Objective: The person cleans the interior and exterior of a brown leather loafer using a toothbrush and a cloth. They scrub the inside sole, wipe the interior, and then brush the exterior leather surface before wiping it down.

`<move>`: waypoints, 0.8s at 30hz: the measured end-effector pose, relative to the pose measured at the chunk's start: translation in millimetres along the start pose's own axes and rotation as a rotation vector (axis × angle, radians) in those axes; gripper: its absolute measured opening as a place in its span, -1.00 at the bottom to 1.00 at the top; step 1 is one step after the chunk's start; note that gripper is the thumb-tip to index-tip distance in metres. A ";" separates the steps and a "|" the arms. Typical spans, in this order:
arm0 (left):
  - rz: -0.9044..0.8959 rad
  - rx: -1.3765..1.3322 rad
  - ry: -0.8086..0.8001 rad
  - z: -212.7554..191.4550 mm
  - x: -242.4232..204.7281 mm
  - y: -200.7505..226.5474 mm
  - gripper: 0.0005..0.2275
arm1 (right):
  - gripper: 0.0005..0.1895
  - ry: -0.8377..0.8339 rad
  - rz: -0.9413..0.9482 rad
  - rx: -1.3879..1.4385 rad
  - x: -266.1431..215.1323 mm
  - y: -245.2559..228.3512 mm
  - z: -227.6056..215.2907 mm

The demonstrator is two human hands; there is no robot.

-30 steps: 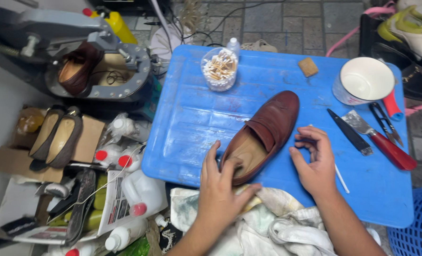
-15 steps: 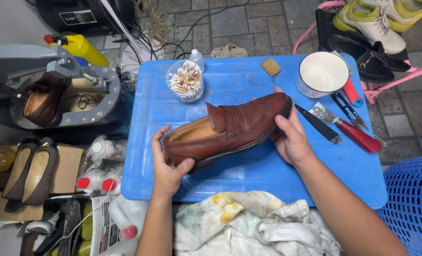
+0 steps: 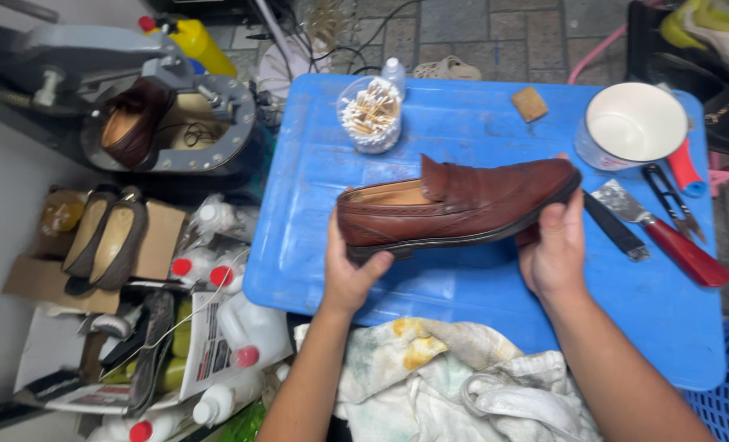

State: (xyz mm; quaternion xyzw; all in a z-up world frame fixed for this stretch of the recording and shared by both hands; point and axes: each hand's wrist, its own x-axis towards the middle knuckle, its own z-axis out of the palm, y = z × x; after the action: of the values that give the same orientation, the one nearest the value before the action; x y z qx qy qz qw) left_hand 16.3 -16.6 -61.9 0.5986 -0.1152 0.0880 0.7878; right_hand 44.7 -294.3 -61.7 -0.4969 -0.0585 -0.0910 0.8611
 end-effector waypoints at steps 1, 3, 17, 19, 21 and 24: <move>0.018 -0.034 -0.042 3.1 -1.1 4.6 -0.06 | -0.12 0.005 0.006 0.001 -0.3 -1.2 -0.2; 0.009 -0.037 -0.053 6.5 -1.4 11.8 0.01 | -0.17 0.005 0.018 0.010 0.8 -2.6 -0.2; 0.030 0.037 0.012 3.9 -6.4 8.7 0.12 | -0.51 0.042 0.183 0.176 4.0 -2.3 -7.6; -0.009 -0.012 0.041 3.5 -2.7 7.4 0.10 | -0.48 0.030 0.188 0.151 2.0 -3.3 -6.3; 0.045 -0.062 0.042 4.3 -0.2 11.4 0.00 | -0.42 -0.005 0.158 0.143 3.7 -4.8 -3.0; 0.030 -0.103 0.066 11.7 -0.6 19.5 -0.13 | -0.33 -0.046 0.099 0.132 1.7 -8.7 -1.6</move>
State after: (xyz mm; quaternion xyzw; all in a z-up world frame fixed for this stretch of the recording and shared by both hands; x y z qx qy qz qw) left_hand 9.4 -22.7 -41.1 0.5524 -0.1027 0.1136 0.8194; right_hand 44.5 -300.1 -54.8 -0.4435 -0.0596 -0.0330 0.8937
